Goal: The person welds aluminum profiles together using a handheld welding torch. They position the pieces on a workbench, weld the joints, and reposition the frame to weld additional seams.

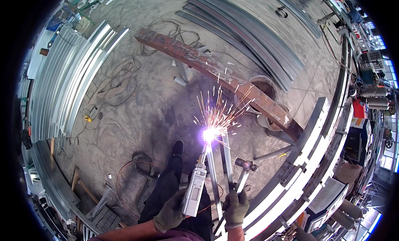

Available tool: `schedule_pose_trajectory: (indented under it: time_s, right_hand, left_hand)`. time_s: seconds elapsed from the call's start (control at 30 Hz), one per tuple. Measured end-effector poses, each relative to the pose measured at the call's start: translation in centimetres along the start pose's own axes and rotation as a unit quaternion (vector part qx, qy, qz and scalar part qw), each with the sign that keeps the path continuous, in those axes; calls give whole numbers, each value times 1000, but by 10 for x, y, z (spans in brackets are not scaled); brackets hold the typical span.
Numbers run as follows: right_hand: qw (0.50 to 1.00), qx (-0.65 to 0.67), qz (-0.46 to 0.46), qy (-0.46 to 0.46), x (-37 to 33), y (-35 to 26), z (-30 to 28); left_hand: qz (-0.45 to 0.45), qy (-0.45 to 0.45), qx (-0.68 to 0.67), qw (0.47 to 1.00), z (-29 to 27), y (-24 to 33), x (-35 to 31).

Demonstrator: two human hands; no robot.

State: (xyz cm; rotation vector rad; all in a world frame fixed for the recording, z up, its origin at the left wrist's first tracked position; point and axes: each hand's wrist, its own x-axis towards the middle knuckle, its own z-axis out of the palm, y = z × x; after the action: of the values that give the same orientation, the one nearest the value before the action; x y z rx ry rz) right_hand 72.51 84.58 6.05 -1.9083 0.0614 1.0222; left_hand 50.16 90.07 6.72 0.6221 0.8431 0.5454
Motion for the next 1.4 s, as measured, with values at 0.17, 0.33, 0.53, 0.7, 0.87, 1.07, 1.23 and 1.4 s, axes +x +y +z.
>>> schedule_pose_trajectory:
  time_s: [0.17,0.33,0.53,0.7,0.87,1.07,1.23,1.4]
  right_hand:
    - [999,-29,-12,-13,2,-20,-16]
    - [982,-138,-103,-72,17,-92,-38]
    - [909,-344,-174,-160,56,-236,-4]
    - [695,-642,-264,-188,67,-293,95]
    - [577,-738,-260,-234,83,-318,157]
    - [691,-610,-350,-165,122,-327,180]
    - [407,-862,-129,-274,82,-296,192]
    - [526,-802,-166,-231,95,-314,196]
  left_hand:
    - [49,2,39,998,1,9,6]
    - [30,4,262,965,4,63,10]
    - [-7,-153,399,904,-11,50,45]
    - [57,-323,525,785,3,40,90]
    - [2,-425,543,724,14,38,121]
    - [82,-363,546,751,10,15,125]
    - [53,-389,546,740,12,5,129]
    - [90,-352,511,779,9,18,126]
